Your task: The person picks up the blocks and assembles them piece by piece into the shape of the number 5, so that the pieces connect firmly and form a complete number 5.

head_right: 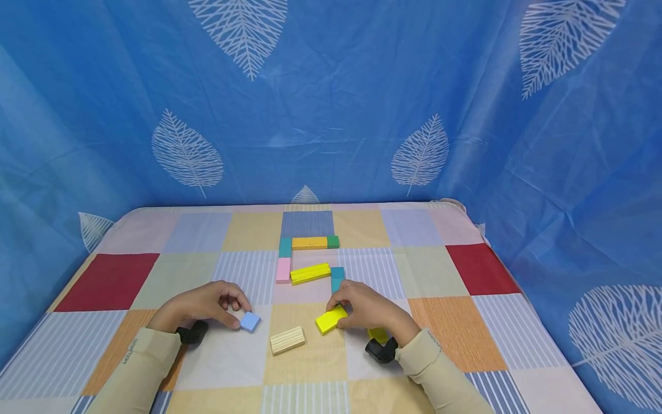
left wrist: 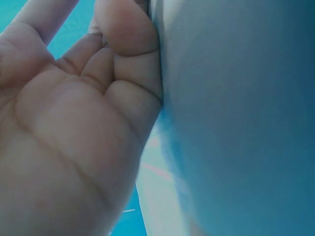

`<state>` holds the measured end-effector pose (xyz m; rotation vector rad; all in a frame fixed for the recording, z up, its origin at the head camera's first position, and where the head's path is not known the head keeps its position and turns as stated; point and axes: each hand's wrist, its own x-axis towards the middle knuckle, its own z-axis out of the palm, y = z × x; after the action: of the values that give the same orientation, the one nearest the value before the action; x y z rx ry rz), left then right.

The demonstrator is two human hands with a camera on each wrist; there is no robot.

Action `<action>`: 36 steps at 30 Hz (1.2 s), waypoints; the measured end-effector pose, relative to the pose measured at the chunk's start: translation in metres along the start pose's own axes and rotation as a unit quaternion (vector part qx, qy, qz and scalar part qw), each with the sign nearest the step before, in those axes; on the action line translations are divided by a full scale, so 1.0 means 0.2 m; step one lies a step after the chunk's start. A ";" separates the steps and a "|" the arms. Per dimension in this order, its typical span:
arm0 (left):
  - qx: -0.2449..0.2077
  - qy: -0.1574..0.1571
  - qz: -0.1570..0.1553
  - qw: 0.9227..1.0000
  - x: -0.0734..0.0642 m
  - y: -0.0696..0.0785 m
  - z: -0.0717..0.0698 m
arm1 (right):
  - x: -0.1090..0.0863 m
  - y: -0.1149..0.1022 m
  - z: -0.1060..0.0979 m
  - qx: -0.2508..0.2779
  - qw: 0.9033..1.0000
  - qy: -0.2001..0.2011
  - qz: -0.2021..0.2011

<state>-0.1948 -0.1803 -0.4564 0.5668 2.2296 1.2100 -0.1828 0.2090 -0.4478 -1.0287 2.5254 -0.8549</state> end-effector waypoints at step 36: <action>0.003 0.009 -0.013 1.000 -0.01 0.01 0.01 | 0.01 -0.05 0.07 0.117 0.990 0.046 -0.063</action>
<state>-0.1914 -0.1786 -0.4545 0.5298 2.2501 1.2003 -0.1734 0.1958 -0.4532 -1.1029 2.3795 -1.2282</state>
